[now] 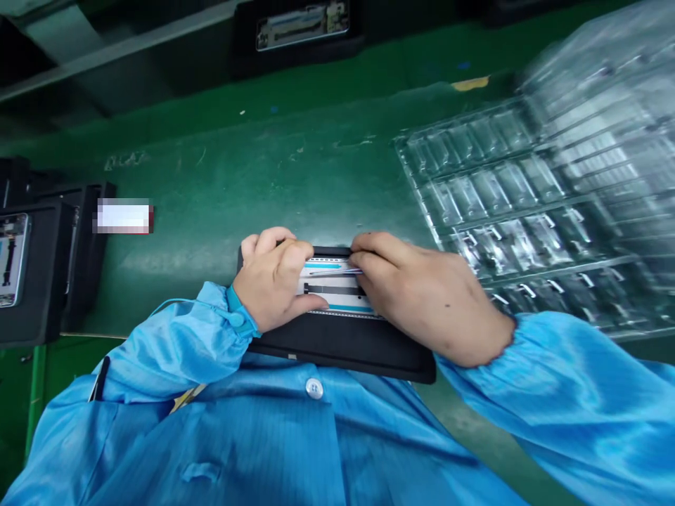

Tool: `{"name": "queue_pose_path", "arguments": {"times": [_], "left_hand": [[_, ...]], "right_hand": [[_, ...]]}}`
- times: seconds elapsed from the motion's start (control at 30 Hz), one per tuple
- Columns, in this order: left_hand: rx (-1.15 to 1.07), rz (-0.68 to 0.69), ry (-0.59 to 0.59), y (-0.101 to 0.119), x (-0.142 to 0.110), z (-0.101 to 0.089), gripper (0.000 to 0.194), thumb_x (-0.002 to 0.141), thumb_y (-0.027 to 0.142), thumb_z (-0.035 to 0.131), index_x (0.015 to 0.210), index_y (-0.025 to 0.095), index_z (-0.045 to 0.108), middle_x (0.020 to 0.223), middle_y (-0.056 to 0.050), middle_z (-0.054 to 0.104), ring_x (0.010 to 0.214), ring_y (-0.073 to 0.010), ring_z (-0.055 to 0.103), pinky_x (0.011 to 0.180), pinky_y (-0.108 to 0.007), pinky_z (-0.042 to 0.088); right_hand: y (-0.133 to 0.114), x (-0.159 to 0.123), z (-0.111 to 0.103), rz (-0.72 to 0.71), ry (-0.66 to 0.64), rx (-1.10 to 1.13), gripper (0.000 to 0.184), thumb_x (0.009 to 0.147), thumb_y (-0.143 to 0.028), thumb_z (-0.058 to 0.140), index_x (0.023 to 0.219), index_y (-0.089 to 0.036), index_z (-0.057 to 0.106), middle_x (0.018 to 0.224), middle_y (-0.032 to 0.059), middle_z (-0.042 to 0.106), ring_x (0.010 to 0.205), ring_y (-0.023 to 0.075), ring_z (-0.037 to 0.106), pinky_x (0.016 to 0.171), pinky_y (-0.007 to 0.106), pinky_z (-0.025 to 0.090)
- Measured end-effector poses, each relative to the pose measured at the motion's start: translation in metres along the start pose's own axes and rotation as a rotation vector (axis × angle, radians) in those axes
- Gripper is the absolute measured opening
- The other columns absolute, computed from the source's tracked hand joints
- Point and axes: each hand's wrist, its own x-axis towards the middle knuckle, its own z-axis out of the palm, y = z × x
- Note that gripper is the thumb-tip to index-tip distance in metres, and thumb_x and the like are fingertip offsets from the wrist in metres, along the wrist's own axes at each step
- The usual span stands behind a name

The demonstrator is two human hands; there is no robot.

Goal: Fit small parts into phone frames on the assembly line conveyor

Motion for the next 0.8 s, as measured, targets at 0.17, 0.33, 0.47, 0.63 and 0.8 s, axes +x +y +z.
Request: {"name": "queue_pose_path", "arguments": {"times": [0.17,0.33,0.47,0.63,0.8], "left_hand": [[0.027,0.0,0.009,0.002,-0.003,-0.001,0.065,0.083,0.044,0.098,0.131,0.02,0.062,0.13,-0.016,0.075,0.135,-0.0406,0.054,0.103,-0.052,0.036],[-0.003,0.028,-0.037,0.002,0.0,-0.002,0.06,0.082,0.04,0.099,0.125,0.019,0.063,0.132,-0.015,0.076,0.134,-0.0392,0.057,0.104,-0.053,0.037],[-0.02,0.043,-0.041,0.0,0.0,-0.001,0.057,0.084,0.041,0.096,0.125,0.02,0.063,0.133,-0.015,0.075,0.138,-0.0401,0.056,0.107,-0.055,0.038],[-0.047,0.044,-0.038,-0.002,-0.001,0.001,0.053,0.086,0.043,0.094,0.124,0.021,0.064,0.133,-0.015,0.075,0.142,-0.0412,0.054,0.109,-0.058,0.038],[-0.052,0.067,-0.024,-0.004,-0.001,0.003,0.051,0.087,0.043,0.093,0.121,0.021,0.063,0.132,-0.014,0.076,0.14,-0.0404,0.057,0.108,-0.057,0.038]], "right_hand": [[-0.004,-0.018,0.004,-0.007,0.062,-0.116,0.031,0.106,-0.023,0.058,0.128,-0.021,0.08,0.132,0.0105,0.077,0.095,0.0231,0.075,0.069,0.036,0.053],[-0.018,-0.013,0.001,-0.003,0.043,-0.146,0.029,0.103,-0.021,0.058,0.122,-0.018,0.08,0.132,0.0118,0.076,0.09,0.0242,0.073,0.068,0.039,0.053],[-0.019,-0.002,-0.01,-0.014,-0.047,-0.149,0.027,0.102,-0.017,0.055,0.113,-0.018,0.079,0.133,0.0105,0.076,0.081,0.0217,0.07,0.063,0.04,0.051],[0.002,-0.009,-0.044,0.211,0.089,0.305,0.024,0.107,-0.033,0.058,0.118,-0.027,0.078,0.137,0.0104,0.073,0.11,0.0314,0.075,0.091,0.048,0.062],[0.002,-0.01,-0.054,0.377,0.299,0.615,0.018,0.107,-0.035,0.064,0.114,-0.032,0.08,0.114,0.0083,0.077,0.102,0.0295,0.076,0.09,0.047,0.063]]}}
